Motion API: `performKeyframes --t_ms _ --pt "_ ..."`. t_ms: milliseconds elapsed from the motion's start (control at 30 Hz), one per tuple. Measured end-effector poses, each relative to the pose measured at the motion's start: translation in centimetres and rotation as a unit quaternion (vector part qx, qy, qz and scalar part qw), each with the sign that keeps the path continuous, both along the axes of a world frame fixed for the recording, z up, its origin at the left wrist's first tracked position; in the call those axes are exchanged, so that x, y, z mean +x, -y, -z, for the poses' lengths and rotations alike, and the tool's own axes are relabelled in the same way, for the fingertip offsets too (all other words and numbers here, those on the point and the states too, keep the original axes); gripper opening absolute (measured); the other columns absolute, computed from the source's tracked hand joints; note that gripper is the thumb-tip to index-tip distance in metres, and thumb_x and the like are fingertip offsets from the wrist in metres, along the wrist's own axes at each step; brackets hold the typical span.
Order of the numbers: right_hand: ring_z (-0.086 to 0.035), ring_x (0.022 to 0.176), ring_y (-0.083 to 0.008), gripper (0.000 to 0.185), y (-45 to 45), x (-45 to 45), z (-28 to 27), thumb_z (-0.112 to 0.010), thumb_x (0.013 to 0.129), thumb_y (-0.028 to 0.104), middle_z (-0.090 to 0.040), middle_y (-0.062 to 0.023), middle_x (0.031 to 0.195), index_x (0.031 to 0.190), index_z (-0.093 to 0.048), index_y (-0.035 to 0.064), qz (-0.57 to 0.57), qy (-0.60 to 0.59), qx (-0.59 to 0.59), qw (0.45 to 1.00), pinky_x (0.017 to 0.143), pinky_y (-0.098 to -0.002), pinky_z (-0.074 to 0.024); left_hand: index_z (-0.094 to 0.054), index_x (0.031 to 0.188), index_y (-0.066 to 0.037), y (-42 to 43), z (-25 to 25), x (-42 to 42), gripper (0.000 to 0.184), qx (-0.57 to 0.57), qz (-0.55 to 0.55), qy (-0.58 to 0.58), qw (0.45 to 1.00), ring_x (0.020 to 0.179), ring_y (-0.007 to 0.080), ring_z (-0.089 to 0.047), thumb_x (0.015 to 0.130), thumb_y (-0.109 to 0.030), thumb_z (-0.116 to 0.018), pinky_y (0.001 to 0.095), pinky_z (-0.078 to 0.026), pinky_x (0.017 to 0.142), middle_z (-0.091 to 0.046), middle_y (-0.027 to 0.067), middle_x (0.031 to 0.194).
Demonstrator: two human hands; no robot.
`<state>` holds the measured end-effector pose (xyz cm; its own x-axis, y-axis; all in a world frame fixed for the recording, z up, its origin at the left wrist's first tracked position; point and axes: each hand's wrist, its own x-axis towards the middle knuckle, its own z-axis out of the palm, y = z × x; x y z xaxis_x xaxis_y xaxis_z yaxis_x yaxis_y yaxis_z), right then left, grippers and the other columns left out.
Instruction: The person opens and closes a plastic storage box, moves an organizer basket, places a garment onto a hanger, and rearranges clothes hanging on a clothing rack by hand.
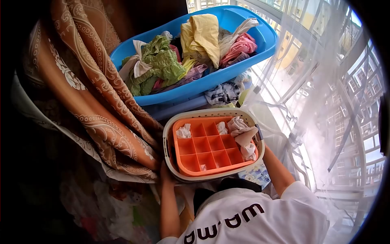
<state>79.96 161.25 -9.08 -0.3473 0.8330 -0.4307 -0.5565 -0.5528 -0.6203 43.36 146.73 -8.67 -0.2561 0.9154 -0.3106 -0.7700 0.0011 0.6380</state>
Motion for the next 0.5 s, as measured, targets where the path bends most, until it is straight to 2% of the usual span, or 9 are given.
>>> performKeyframes --t_ms 33,67,200,267,300,400,433,467,500 --pt "-0.059 0.089 -0.0164 0.037 -0.8 -0.1 0.3 -0.05 0.092 0.034 -0.063 -0.0071 0.099 0.107 -0.058 0.002 0.003 0.001 0.0 1.0 0.082 -0.0328 -0.0476 -0.045 0.125 -0.001 -0.6 2.2 -1.1 0.037 -0.032 -0.029 0.052 0.998 0.11 0.0204 -0.049 0.096 -0.021 -0.035 0.0338 -0.038 0.097 -0.051 0.0086 0.121" --pt "-0.059 0.089 -0.0164 0.037 -1.4 -0.3 0.4 -0.05 0.092 0.034 -0.063 -0.0071 0.099 0.107 -0.058 0.002 0.004 0.0 -0.002 1.0 0.082 -0.0328 -0.0476 -0.046 0.124 0.0 -1.3 2.4 -1.4 0.036 -0.056 -0.012 -0.082 0.995 0.105 0.0202 -0.052 0.096 -0.021 -0.036 0.0335 -0.041 0.092 -0.054 0.0081 0.117" --pt "-0.059 0.089 -0.0164 0.037 -3.4 -0.7 1.2 -0.05 0.092 0.035 -0.063 -0.0071 0.099 0.107 -0.058 0.0021 0.017 0.008 -0.016 1.0 0.082 -0.0329 -0.0475 -0.046 0.124 -0.001 -2.9 4.1 -2.4 0.036 -0.04 0.011 -0.059 0.997 0.103 0.0208 -0.053 0.096 -0.022 -0.037 0.0333 -0.042 0.089 -0.055 0.0085 0.115" --pt "-0.059 0.088 -0.0164 0.037 -3.9 -0.7 2.1 -0.049 0.092 0.035 -0.063 -0.0071 0.099 0.106 -0.058 0.0021 0.026 0.023 -0.022 0.999 0.082 -0.0329 -0.0475 -0.046 0.124 -0.001 -2.7 5.9 -2.7 0.037 -0.127 -0.004 -0.092 0.988 0.105 0.0218 -0.053 0.096 -0.023 -0.038 0.0329 -0.042 0.09 -0.054 0.0096 0.117" --pt "-0.059 0.088 -0.0164 0.037 -4.2 -0.5 3.3 -0.049 0.092 0.035 -0.063 -0.0071 0.098 0.106 -0.058 0.0021 0.027 0.043 -0.031 0.998 0.082 -0.033 -0.0475 -0.045 0.127 -0.002 -2.3 6.0 -2.6 0.04 -0.2 -0.017 -0.126 0.971 0.108 0.0224 -0.052 0.095 -0.026 -0.041 0.0323 -0.041 0.091 -0.053 0.0106 0.121" --pt "-0.057 0.081 -0.0145 0.043 -4.8 0.2 7.8 -0.043 0.093 0.044 -0.062 -0.0057 0.089 0.098 -0.06 0.0048 0.006 0.163 -0.038 0.986 0.07 -0.0265 -0.0444 -0.044 0.127 -0.002 -1.1 4.7 -2.0 0.042 -0.209 -0.03 -0.111 0.971 0.112 0.023 -0.049 0.094 -0.027 -0.045 0.0327 -0.039 0.094 -0.051 0.0111 0.124" --pt "-0.057 0.081 -0.014 0.04 -4.5 0.7 8.6 -0.043 0.093 0.041 -0.062 -0.0053 0.088 0.1 -0.06 0.006 0.018 0.198 -0.015 0.98 0.067 -0.0247 -0.0424 -0.044 0.127 0.0 -0.6 3.4 -1.3 0.042 -0.249 -0.063 -0.194 0.947 0.111 0.0229 -0.05 0.093 -0.024 -0.048 0.0314 -0.037 0.097 -0.052 0.0122 0.123" --pt "-0.057 0.089 -0.0171 0.039 -3.6 0.8 7.7 -0.043 0.093 0.038 -0.062 -0.0085 0.096 0.105 -0.059 0.0053 0.035 0.263 0.001 0.964 0.076 -0.0283 -0.0442 -0.044 0.126 0.002 -0.2 1.5 -0.8 0.042 -0.284 -0.095 -0.278 0.913 0.11 0.0228 -0.051 0.092 -0.021 -0.052 0.03 -0.035 0.099 -0.052 0.0133 0.122" --pt "-0.058 0.097 -0.0202 0.039 -2.4 0.7 6.8 -0.043 0.092 0.036 -0.062 -0.0117 0.103 0.111 -0.057 0.0046 0.051 0.326 0.016 0.944 0.085 -0.032 -0.046 -0.044 0.126 0.002 0.4 -0.2 -0.6 0.042 -0.285 -0.089 -0.281 0.912 0.11 0.0228 -0.051 0.092 -0.021 -0.052 0.03 -0.035 0.099 -0.052 0.0133 0.122"
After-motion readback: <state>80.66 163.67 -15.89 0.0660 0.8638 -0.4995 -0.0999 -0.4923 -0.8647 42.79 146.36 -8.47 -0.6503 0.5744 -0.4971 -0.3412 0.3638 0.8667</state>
